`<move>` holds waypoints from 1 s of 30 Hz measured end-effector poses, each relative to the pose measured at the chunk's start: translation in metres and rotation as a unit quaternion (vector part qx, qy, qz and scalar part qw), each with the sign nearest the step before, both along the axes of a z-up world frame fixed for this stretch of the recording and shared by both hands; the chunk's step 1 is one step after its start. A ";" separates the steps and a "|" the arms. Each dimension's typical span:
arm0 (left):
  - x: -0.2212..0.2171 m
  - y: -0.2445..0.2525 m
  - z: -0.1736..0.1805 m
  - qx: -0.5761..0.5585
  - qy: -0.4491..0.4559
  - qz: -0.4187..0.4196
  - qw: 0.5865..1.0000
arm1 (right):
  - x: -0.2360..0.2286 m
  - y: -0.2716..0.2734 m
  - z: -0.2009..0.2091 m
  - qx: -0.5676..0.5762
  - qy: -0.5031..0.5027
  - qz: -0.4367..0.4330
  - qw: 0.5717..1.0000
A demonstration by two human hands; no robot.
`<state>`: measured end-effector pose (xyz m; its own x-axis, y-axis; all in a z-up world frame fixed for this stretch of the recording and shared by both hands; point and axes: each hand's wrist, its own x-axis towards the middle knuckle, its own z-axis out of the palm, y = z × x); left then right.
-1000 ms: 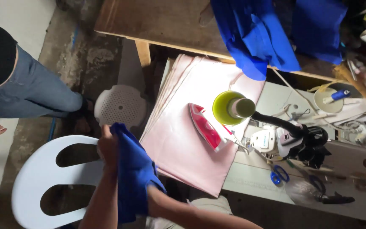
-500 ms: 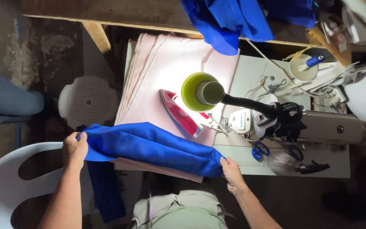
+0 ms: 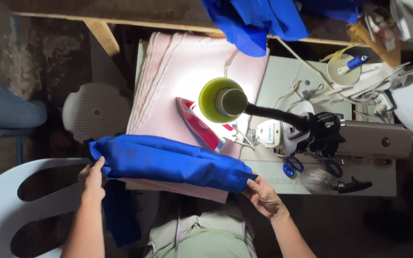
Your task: The person is ironing blue fabric pieces on a workbench, using a spray bottle and a hand iron.
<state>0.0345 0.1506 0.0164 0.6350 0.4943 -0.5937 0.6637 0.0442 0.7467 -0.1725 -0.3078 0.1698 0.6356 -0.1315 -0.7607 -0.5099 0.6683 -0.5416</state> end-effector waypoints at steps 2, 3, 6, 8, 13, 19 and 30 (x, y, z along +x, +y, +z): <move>-0.003 -0.009 -0.003 0.038 -0.009 -0.013 0.999 | -0.012 0.000 -0.019 0.004 -0.037 0.042 0.998; 0.005 -0.014 0.001 -0.099 -0.055 0.100 0.989 | -0.018 -0.001 -0.039 -0.041 -0.070 -0.010 0.997; 0.029 -0.021 0.085 -0.363 -0.214 0.191 0.886 | -0.014 -0.007 -0.048 -0.172 -0.132 -0.103 0.971; 0.035 -0.031 0.140 -0.488 -0.310 0.157 0.801 | -0.017 -0.015 -0.048 -0.262 -0.153 -0.153 0.940; 0.010 0.039 0.035 0.093 -0.068 -0.162 0.980 | -0.018 -0.024 -0.073 -0.464 -0.015 0.305 0.831; 0.026 0.007 0.103 0.231 0.023 -0.369 0.900 | 0.004 -0.014 -0.074 -0.133 0.177 0.185 0.958; 0.058 0.038 0.038 0.215 -0.122 -0.336 0.909 | -0.029 -0.050 -0.068 -0.291 -0.082 0.028 0.953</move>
<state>0.0922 0.1882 0.0548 0.9664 0.0988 -0.2373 0.2442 -0.6412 0.7275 -0.2014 -0.3582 0.1018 0.7578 -0.4640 -0.4588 -0.4125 0.2042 -0.8878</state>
